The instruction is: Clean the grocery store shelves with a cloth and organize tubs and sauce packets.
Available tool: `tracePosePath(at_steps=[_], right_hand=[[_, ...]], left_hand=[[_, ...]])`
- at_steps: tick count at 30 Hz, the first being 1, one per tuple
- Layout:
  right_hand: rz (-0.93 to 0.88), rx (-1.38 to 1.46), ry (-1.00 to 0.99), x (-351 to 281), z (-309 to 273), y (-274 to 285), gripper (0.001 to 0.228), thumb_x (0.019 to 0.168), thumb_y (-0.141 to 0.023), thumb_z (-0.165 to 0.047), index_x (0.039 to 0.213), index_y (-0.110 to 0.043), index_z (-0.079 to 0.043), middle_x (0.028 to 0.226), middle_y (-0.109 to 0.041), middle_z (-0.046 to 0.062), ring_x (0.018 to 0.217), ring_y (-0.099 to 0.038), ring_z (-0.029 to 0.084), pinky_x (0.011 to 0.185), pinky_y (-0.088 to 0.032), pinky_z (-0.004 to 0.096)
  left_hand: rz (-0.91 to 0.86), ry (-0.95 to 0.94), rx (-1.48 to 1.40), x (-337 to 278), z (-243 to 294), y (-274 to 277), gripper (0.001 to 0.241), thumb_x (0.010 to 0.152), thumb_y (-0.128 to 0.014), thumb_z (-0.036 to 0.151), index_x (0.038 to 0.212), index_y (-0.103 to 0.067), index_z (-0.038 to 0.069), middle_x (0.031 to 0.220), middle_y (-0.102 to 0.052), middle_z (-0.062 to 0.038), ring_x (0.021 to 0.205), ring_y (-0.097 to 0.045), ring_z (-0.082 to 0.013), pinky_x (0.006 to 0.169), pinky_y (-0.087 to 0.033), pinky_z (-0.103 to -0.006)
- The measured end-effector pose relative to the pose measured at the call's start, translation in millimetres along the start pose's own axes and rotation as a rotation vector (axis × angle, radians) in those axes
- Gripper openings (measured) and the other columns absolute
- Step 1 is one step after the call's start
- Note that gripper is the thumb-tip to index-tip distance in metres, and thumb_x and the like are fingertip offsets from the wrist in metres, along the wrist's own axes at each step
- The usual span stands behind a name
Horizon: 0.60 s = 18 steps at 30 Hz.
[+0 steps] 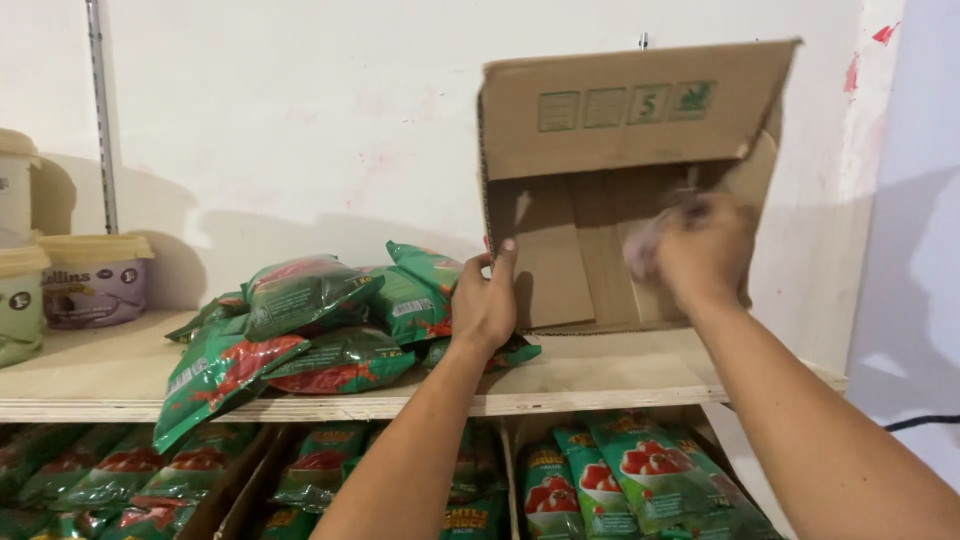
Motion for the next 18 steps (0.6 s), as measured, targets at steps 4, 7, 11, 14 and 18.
tracePosePath(at_steps=[4,7,11,14,18], right_hand=[[0.609,0.41,0.253,36.9,12.0,1.2,0.029,0.104,-0.061,0.004,0.128,-0.045,0.0,0.132,-0.05,0.022,0.122,-0.057,0.023,0.111,-0.053,0.038],[0.489,0.319,0.42,35.4,-36.9,-6.8,0.016,0.112,-0.054,0.006,0.125,-0.046,-0.001,0.153,-0.042,0.025,0.124,-0.058,0.029,0.116,-0.052,0.038],[0.224,0.131,0.504,-11.7,-92.4,-59.6,0.032,0.091,-0.068,-0.009,0.12,-0.061,-0.001,0.15,-0.029,0.035,0.141,-0.033,0.048,0.116,-0.037,0.049],[-0.111,0.187,0.619,-44.6,-120.8,-62.5,0.024,0.082,-0.068,-0.012,0.103,-0.068,-0.001,0.119,-0.059,0.028,0.113,-0.059,0.042,0.097,-0.05,0.046],[-0.189,0.227,0.515,-42.0,-98.5,-60.0,0.018,0.081,-0.064,-0.007,0.097,-0.067,0.001,0.093,-0.073,0.02,0.084,-0.073,0.034,0.075,-0.057,0.04]], left_hand=[[-0.007,0.005,-0.004,-3.4,4.8,3.7,0.086,0.089,-0.051,0.071,0.137,-0.056,-0.001,0.13,-0.064,-0.027,0.125,-0.06,-0.0396,0.107,-0.042,-0.0445],[-0.054,-0.032,0.029,-15.8,13.5,6.7,0.081,0.087,-0.054,0.066,0.135,-0.058,0.002,0.122,-0.069,-0.027,0.12,-0.064,-0.0397,0.104,-0.046,-0.0442],[-0.109,-0.19,0.06,-9.2,-1.3,-3.3,0.075,0.089,-0.053,0.058,0.137,-0.056,0.001,0.114,-0.071,-0.031,0.112,-0.066,-0.042,0.102,-0.047,-0.0443],[-0.013,-0.501,0.192,16.5,-39.6,-16.3,0.061,0.097,-0.046,0.044,0.139,-0.058,0.001,0.123,-0.067,-0.033,0.114,-0.062,-0.0463,0.102,-0.045,-0.0469],[0.007,-0.199,-0.121,2.4,-11.0,0.4,0.077,0.093,-0.055,0.06,0.135,-0.054,-0.005,0.122,-0.066,-0.031,0.122,-0.062,-0.0417,0.106,-0.044,-0.0457]])
Point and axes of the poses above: each hand's wrist, its own x-axis towards the middle knuckle, its own y-axis out of the back of the hand, z = x × y, the point moved 2 cm from there along x, towards the middle knuckle
